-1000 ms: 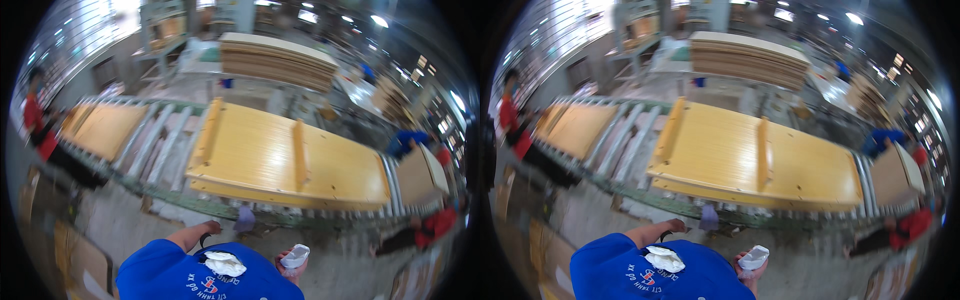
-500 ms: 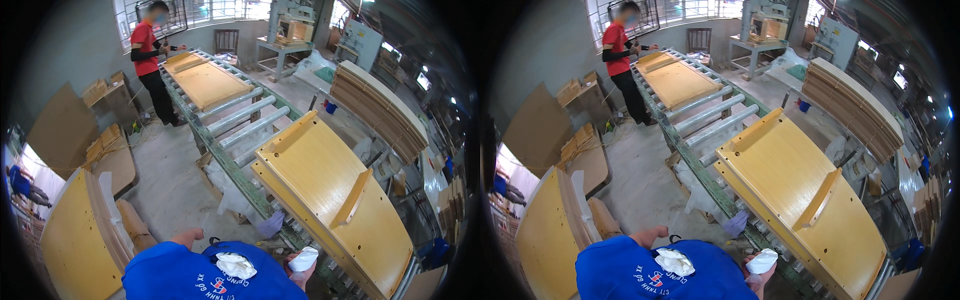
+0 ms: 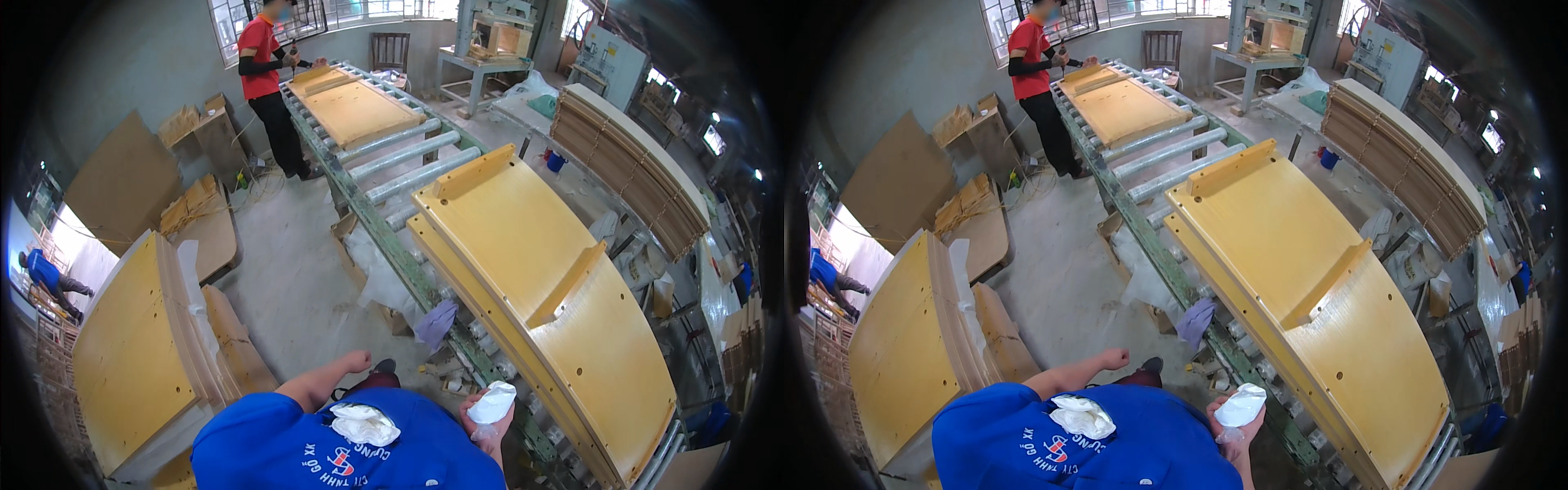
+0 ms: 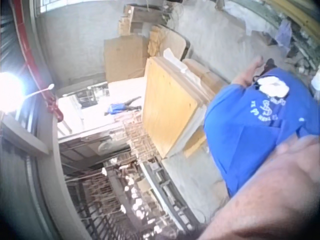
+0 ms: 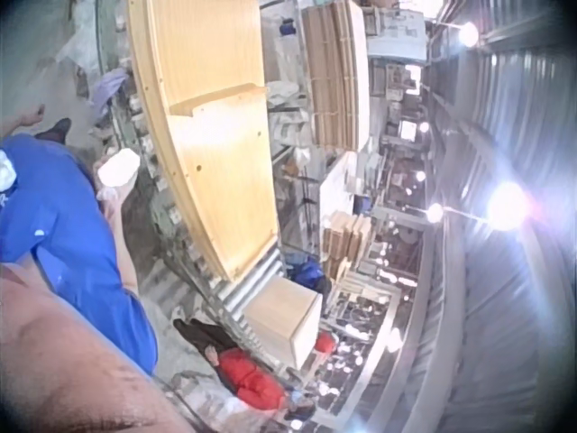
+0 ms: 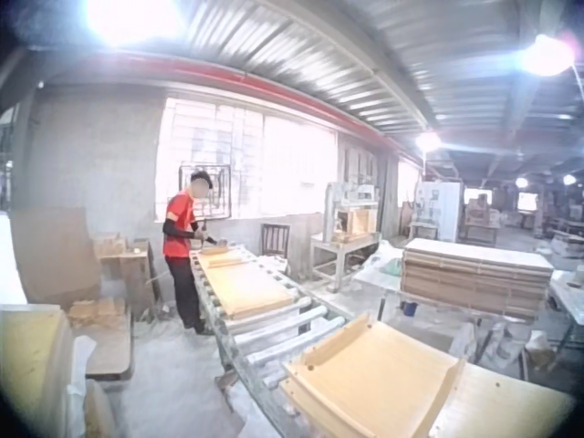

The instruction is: The person wipes the surface of a large wooden panel on a roller conveyor using a white cloth. They move along the conveyor, wiping the panel's surface and edges, then move to a stack of wrapped panels on the floor to wipe another piece before returning to the conveyor line.

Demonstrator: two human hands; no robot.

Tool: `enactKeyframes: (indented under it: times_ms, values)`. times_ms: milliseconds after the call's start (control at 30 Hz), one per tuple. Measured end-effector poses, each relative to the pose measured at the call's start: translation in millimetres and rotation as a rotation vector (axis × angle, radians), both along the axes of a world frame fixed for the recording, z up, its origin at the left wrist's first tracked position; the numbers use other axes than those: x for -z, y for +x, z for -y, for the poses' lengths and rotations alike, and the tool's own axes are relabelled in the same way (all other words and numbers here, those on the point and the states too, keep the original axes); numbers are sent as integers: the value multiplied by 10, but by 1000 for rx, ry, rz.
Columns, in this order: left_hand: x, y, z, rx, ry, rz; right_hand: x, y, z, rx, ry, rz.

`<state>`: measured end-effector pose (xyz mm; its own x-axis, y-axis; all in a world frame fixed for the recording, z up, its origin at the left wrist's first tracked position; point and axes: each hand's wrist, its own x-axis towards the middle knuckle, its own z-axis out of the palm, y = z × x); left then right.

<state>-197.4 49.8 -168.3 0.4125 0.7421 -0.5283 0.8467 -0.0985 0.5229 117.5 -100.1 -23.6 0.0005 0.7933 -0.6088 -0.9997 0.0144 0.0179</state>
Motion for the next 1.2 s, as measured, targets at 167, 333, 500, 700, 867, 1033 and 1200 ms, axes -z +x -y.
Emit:
enactKeyframes:
  times_ms: [167,333,500,700,867,1033,1200]
  values:
    - [19,232,369,125,-74,-6,22,95,194,-8,6,46]
    - [36,126,452,66,-114,-31,48,132,330,23,10,29]
    - [9,-9,433,108,-42,-87,102,120,393,2,3,-16]
    - [16,80,581,202,-99,-119,94,100,434,-3,-11,36]
    - [42,64,707,112,-99,-67,33,58,391,-35,-42,15]
    - [13,25,682,111,-128,-97,-19,48,390,-35,-61,-10]
    - [-69,47,658,107,-92,-73,-44,33,369,-78,-32,36]
